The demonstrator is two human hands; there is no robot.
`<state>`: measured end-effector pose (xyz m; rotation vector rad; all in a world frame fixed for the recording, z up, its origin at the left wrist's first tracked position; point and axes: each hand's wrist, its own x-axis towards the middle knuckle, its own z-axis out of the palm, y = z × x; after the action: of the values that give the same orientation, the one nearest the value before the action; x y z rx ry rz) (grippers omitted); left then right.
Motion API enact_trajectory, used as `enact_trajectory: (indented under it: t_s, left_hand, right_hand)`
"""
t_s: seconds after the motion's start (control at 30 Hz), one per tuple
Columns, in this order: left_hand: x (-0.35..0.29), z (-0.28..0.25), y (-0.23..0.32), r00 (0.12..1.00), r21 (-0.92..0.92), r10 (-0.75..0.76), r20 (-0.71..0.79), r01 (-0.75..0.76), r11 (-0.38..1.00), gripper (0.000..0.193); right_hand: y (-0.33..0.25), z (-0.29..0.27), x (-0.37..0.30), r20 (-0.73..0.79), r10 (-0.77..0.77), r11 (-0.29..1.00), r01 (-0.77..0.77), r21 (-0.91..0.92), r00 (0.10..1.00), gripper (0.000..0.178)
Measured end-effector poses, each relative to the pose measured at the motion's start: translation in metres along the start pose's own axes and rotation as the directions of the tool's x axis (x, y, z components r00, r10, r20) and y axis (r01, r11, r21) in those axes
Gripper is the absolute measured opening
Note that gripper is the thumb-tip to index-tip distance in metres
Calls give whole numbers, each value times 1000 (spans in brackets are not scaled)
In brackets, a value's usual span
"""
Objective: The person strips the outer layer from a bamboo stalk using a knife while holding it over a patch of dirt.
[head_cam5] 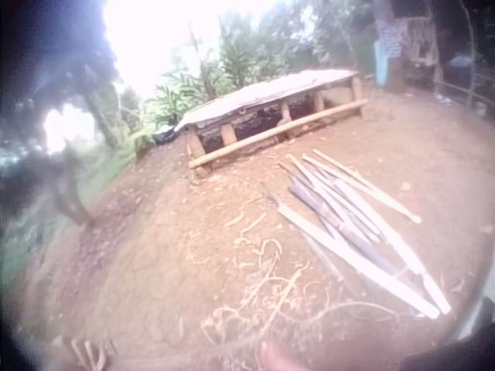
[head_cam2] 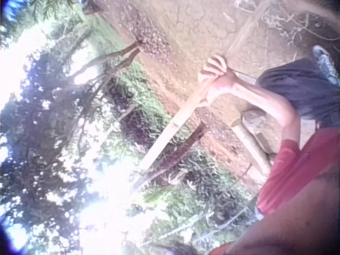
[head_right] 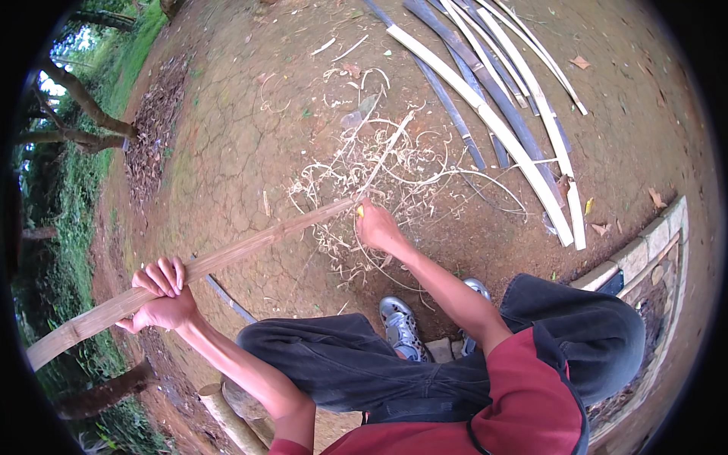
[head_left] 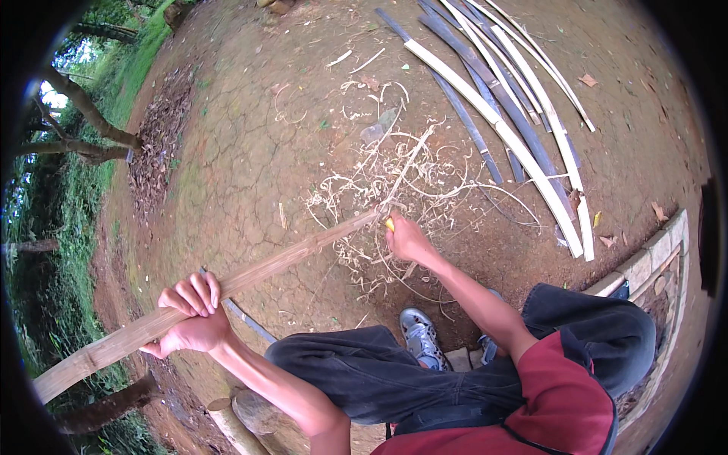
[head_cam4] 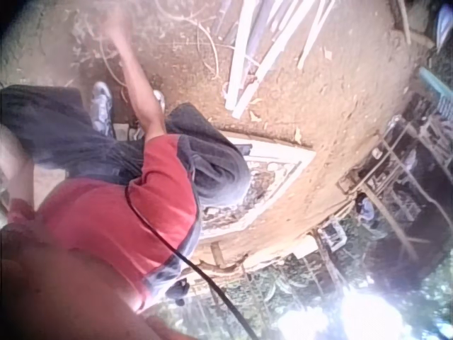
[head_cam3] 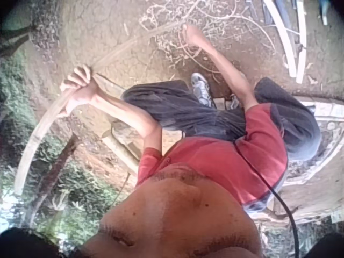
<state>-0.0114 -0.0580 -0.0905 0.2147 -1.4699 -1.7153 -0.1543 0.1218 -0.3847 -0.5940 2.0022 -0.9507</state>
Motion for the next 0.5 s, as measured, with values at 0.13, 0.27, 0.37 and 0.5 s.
enact_trajectory:
  t_s: [0.13, 0.27, 0.37, 0.5]
  left_hand:
    - [-7, -1, 4, 1000, -4, 17, 4, -17, 1000, 82]
    - [-14, 5, 13, 998, -6, 65, -27, -65, 998, 79]
    - [-16, 7, 16, 993, 49, 85, -83, -82, 995, 79]
    - [-19, 14, 13, 976, 64, 99, -194, -89, 994, 81]
  right_hand:
    - [-35, 0, -20, 85, 52, 969, -71, 236, 995, 51]
    - [-46, 19, -41, 16, -153, 972, 148, 183, 988, 37]
    - [-58, 30, -55, -63, -313, 930, 319, 183, 948, 34]
    - [-77, 35, -75, 37, -318, 933, 306, 188, 947, 28]
